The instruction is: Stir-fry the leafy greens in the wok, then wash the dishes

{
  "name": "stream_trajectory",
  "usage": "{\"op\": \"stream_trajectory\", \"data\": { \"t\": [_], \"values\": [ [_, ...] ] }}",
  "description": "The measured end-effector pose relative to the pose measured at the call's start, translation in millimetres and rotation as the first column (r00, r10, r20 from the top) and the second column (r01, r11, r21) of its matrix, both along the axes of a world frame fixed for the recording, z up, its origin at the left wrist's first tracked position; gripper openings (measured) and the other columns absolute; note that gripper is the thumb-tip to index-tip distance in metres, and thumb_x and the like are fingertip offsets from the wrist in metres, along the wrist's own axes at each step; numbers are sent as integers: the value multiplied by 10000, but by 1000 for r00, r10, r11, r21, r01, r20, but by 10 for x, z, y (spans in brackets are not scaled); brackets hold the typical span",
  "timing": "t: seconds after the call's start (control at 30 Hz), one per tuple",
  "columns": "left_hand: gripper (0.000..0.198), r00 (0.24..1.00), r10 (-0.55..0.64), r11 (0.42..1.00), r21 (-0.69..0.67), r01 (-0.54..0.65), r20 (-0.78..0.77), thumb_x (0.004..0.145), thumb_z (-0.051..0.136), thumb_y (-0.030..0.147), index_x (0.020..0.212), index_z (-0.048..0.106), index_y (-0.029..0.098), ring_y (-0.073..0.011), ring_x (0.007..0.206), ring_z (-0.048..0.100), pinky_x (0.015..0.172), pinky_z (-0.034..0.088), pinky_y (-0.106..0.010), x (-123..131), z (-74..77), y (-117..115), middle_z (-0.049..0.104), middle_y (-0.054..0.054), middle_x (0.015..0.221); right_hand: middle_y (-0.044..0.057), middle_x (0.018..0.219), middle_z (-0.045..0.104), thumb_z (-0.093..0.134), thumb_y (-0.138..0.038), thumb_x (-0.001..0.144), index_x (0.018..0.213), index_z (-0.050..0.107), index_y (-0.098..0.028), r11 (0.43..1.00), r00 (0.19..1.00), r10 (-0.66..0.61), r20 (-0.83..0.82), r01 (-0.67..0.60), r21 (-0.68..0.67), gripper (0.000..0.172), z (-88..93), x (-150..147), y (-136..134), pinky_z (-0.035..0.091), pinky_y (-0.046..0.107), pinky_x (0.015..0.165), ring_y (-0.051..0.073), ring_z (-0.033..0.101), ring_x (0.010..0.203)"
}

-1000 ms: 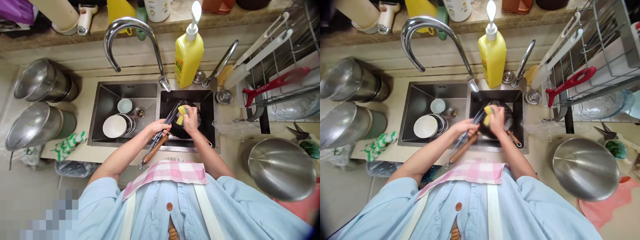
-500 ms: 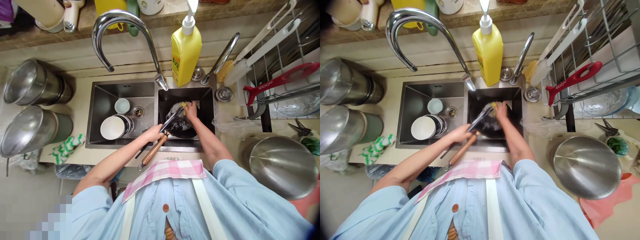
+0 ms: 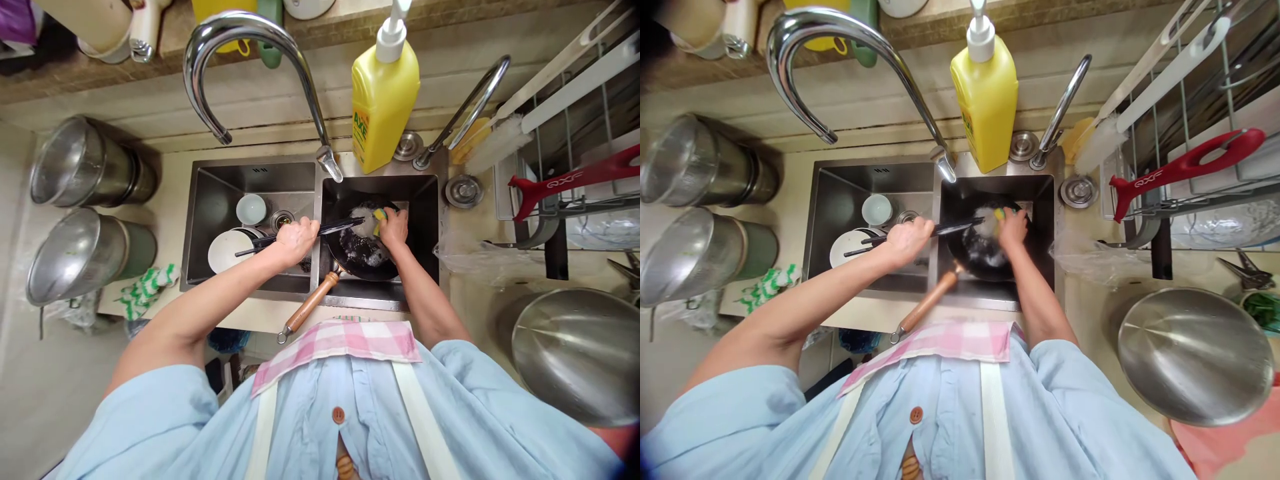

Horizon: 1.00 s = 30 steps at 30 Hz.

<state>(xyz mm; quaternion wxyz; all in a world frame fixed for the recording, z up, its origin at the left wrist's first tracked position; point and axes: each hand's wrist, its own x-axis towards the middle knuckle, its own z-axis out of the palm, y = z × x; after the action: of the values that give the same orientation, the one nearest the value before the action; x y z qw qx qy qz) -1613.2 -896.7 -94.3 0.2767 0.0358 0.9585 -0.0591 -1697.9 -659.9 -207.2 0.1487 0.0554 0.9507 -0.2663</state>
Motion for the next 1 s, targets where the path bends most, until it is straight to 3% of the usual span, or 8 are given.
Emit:
{"op": "stream_trajectory", "data": {
  "t": [0.17,0.27,0.53,0.67,0.73,0.77,0.9,1.0],
  "values": [
    [397,1000,-11,998,54,9,22,995,265,115,1257,564,118,-349,1099,662,906,496,-450,-120,36,186,611,-201,1104,118,1178,512,457,-193,908,1356,638,-210,913,916,311,-254,-362,-187,483,368,381,-436,432,396,1022,252,505,1092],
    [396,999,-36,997,72,34,27,1012,273,166,1301,543,162,-344,1039,685,872,506,-439,-126,88,252,642,-186,1095,115,1256,513,456,-262,925,1368,630,-272,893,882,393,-259,-434,-124,477,378,488,-561,443,449,951,298,451,1107],
    [320,999,24,996,82,-27,42,940,372,116,1161,590,188,-349,980,702,820,502,-415,116,57,-36,694,-184,1066,166,1357,482,311,-235,1001,1436,560,-187,938,940,326,100,-335,91,503,-235,-33,88,397,429,985,297,424,1171],
    [161,990,140,953,270,-138,11,876,514,174,1002,613,190,-320,871,694,774,493,-385,139,47,-195,704,-124,893,198,1468,377,392,-239,990,1484,505,-221,929,930,297,216,-334,160,506,-439,-55,300,398,490,974,365,378,1244],
    [44,980,194,845,502,-184,33,827,600,223,862,602,197,-263,782,668,727,481,-333,113,58,-198,670,-55,783,194,1473,383,481,-204,949,1452,544,-254,918,912,325,249,-368,149,509,-489,-19,317,378,557,986,393,369,1258],
    [66,972,227,744,634,-212,58,811,627,249,801,583,201,-224,711,641,682,468,-303,97,65,-178,638,-20,720,192,1453,412,518,-185,924,1423,576,-266,913,902,338,270,-383,137,509,-499,-10,314,379,579,980,400,388,1246],
    [291,889,387,149,934,-324,247,799,714,408,721,523,203,-104,448,454,488,354,-229,29,71,39,498,60,518,209,1369,486,535,-205,895,1343,649,-240,924,903,322,286,-365,112,464,-404,-52,280,431,596,937,423,468,1198],
    [400,803,511,-169,952,-256,307,754,783,509,706,545,191,-94,436,480,495,392,-223,-58,-5,304,528,50,491,203,1354,511,411,-233,932,1423,561,-202,973,968,223,118,-228,29,514,-167,-47,208,442,537,991,370,509,1203]
  ]
}}
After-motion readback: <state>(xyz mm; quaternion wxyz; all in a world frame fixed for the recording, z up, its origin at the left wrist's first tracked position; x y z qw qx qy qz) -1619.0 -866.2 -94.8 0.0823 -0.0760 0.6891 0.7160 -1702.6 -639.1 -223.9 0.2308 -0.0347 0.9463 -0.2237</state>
